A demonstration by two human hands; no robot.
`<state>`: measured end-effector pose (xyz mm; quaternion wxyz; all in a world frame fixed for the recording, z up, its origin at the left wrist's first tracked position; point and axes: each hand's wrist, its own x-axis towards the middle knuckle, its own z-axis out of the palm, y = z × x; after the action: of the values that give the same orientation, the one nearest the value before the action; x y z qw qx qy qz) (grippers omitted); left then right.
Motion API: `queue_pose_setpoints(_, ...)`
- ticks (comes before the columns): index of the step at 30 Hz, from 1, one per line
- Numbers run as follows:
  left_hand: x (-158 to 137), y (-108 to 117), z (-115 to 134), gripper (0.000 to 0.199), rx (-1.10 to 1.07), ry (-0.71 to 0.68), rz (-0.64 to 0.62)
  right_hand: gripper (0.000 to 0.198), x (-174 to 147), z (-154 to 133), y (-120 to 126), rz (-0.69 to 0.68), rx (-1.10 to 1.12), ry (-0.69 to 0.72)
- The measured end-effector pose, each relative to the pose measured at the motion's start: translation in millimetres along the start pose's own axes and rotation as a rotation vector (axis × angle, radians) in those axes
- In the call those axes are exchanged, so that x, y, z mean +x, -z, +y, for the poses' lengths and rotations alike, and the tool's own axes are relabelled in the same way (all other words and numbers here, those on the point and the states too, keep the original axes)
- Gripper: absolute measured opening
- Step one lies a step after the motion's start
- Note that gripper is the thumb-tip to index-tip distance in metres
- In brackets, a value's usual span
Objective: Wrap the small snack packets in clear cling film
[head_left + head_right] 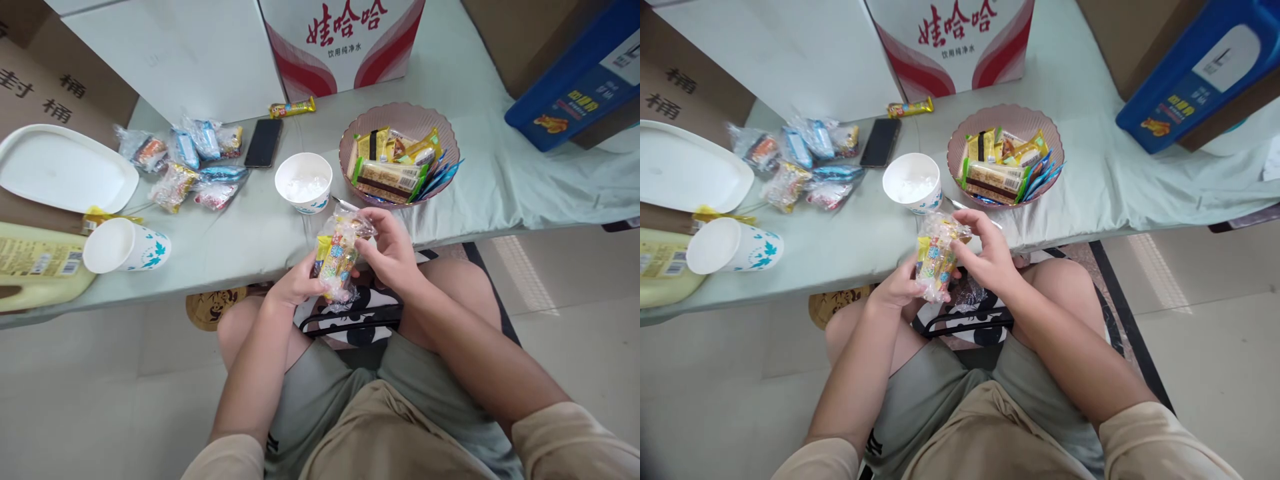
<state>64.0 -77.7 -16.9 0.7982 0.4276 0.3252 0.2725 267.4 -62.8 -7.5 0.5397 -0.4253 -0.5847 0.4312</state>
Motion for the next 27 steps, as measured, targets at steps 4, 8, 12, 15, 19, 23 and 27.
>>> queue_pose_setpoints(4,-0.7,1.2,2.7,0.086,-0.005,0.015,-0.021,0.021,0.8,-4.9,-1.6,0.118,0.037,-0.111)
queue_pose_setpoints(8,1.2,0.1,3.1,0.088,-0.004,0.025,-0.011,0.03,0.9,-8.8,-2.6,0.231,0.027,-0.113)
queue_pose_setpoints(12,3.7,-0.5,1.3,0.095,-0.028,0.023,0.06,0.037,-0.1,-8.2,-2.0,0.188,-0.044,0.045)
queue_pose_setpoints(15,4.7,-1.6,1.7,0.096,-0.034,0.012,0.102,0.033,-1.7,-5.0,-1.3,0.074,-0.055,0.107)
queue_pose_setpoints(19,5.4,-4.6,1.4,0.082,0.033,-0.015,0.173,0.044,-2.5,1.9,-1.9,-0.048,-0.057,0.18)
queue_pose_setpoints(23,6.6,-5.0,-4.1,0.078,0.16,-0.073,0.199,0.041,-0.2,6.0,-4.2,-0.062,-0.146,0.213)
queue_pose_setpoints(27,8.1,-3.6,-7.6,0.085,0.412,-0.225,0.167,0.031,0.6,7.6,-5.4,-0.059,-0.159,0.297)
